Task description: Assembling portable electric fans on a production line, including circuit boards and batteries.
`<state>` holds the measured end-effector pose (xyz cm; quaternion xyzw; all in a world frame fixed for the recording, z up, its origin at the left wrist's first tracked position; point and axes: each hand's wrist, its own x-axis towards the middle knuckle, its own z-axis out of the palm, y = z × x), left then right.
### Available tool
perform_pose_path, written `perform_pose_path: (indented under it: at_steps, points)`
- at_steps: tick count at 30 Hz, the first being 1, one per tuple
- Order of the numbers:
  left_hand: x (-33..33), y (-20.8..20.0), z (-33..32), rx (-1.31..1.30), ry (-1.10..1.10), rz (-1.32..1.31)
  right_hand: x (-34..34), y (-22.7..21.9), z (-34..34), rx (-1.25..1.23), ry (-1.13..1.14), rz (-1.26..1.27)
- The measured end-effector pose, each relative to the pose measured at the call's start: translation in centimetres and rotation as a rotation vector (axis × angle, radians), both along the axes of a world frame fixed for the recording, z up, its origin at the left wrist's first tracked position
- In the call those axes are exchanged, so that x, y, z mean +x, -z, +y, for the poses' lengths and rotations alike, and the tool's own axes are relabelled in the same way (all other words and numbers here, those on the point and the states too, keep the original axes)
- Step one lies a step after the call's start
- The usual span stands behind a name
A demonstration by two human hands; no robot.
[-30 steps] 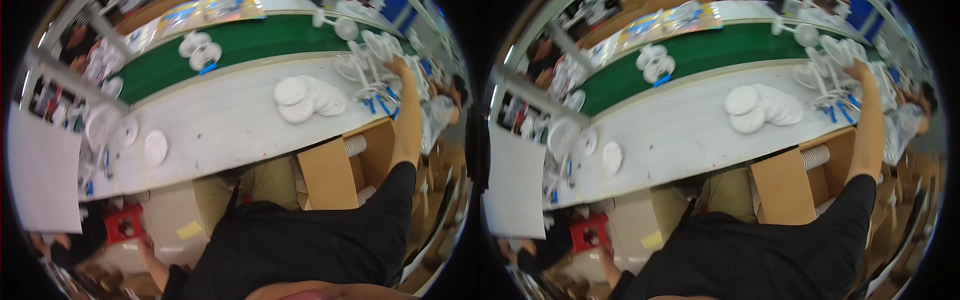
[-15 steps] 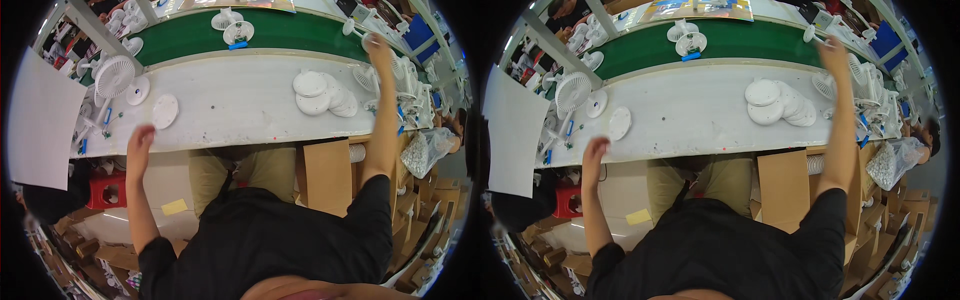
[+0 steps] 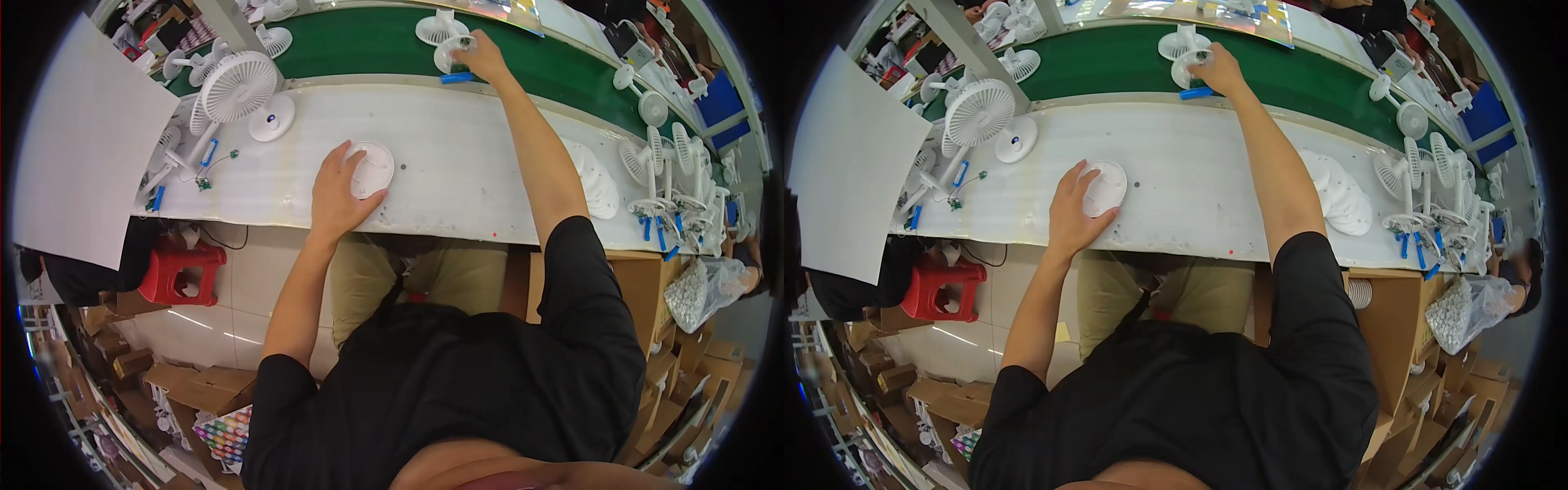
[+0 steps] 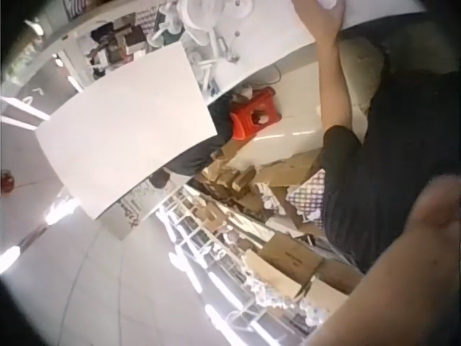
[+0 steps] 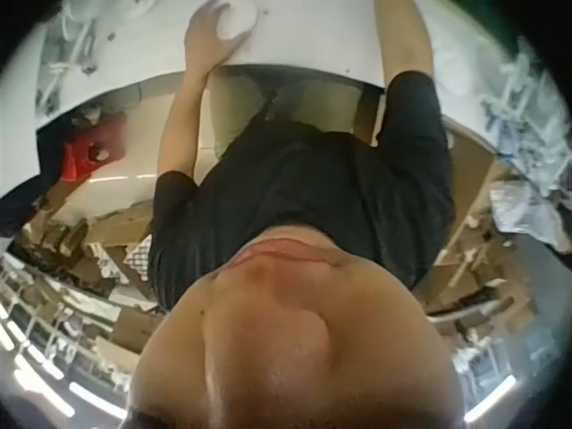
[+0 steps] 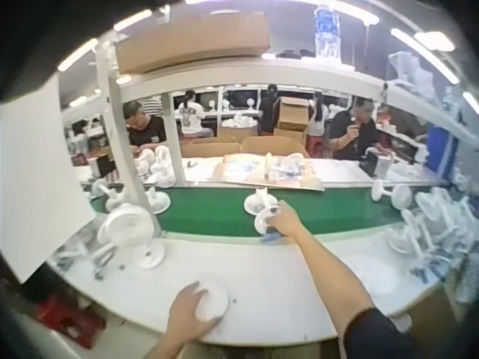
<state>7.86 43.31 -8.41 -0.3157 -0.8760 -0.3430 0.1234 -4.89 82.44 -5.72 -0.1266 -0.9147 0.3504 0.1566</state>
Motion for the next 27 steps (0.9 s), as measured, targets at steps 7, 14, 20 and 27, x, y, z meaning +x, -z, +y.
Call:
perform_pose_path:
  at_steps: [7, 14, 20, 27]
  points:
    - [0.2, -0.3, -0.6, 0.199, 0.109, 0.010, 5.4, -4.0, -6.2, -0.611, 0.121, 0.305]
    - [6.2, -0.9, 9.8, 0.060, 0.477, 0.083, 10.8, -6.5, -12.1, -0.468, -0.011, 0.242]
    - [8.9, -0.9, 4.6, 0.316, 0.395, -0.028, 16.9, -7.5, -18.4, -0.641, -0.114, 0.165]
    - [6.0, -5.1, 2.1, 0.381, -0.159, 0.235, 18.7, -4.9, -24.5, -0.500, -0.167, 0.277]
